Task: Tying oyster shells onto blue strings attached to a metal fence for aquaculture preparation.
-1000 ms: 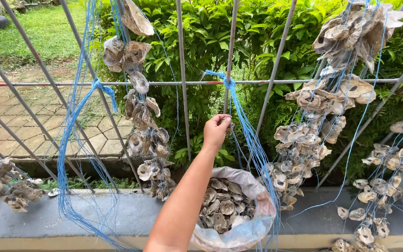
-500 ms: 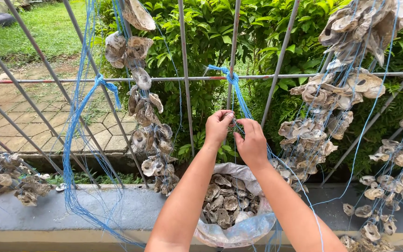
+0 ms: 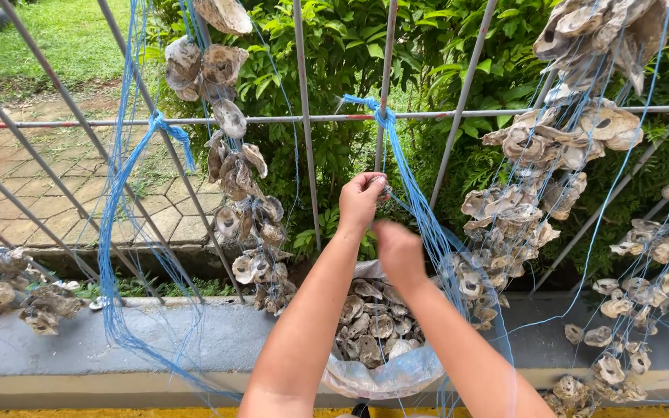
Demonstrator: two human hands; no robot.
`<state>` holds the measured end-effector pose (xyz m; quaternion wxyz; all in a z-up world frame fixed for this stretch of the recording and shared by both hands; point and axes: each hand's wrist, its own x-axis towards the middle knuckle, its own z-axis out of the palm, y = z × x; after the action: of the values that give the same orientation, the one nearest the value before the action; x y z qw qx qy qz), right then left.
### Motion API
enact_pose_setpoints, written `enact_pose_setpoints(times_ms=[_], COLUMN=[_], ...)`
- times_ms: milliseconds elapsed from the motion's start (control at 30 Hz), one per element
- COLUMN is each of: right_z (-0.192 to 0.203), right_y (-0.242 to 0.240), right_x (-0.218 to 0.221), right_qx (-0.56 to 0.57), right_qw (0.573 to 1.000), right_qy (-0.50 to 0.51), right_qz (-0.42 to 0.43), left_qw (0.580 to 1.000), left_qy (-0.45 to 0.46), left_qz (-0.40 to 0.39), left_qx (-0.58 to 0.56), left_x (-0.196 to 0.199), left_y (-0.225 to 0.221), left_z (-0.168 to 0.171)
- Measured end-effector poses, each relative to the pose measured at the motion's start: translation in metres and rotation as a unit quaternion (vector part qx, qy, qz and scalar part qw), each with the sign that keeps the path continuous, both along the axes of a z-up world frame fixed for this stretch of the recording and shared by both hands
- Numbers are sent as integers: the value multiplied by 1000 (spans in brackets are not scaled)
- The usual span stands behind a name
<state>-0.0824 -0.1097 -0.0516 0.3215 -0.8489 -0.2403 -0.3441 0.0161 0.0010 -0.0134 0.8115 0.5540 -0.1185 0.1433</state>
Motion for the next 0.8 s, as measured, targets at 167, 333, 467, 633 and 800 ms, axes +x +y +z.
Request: enact_pose_setpoints(times_ms=[167,333,467,633,800], right_z=[-110,-13,64,55,79], right_y=[-28,-85,-87,-61,-51], right_x=[-96,-72,-43,-22,12], right_qx=[-243,-148,84,19,438], right_qw=[941,853,921,943,768], right_qy=[85,492,340,304,436], right_qz=[219,91,168,130,166], left_qw=[1000,999,996,989,985], left_qy=[5,-11,-7,56,7], left_qz=[-19,-35,-90,-135,-174], left_qx=[-1,4,-15,7,-2], left_x=[1,3,2,-3,4], left_y=[5,9,12,36,30], left_z=[4,-2,3,14,8])
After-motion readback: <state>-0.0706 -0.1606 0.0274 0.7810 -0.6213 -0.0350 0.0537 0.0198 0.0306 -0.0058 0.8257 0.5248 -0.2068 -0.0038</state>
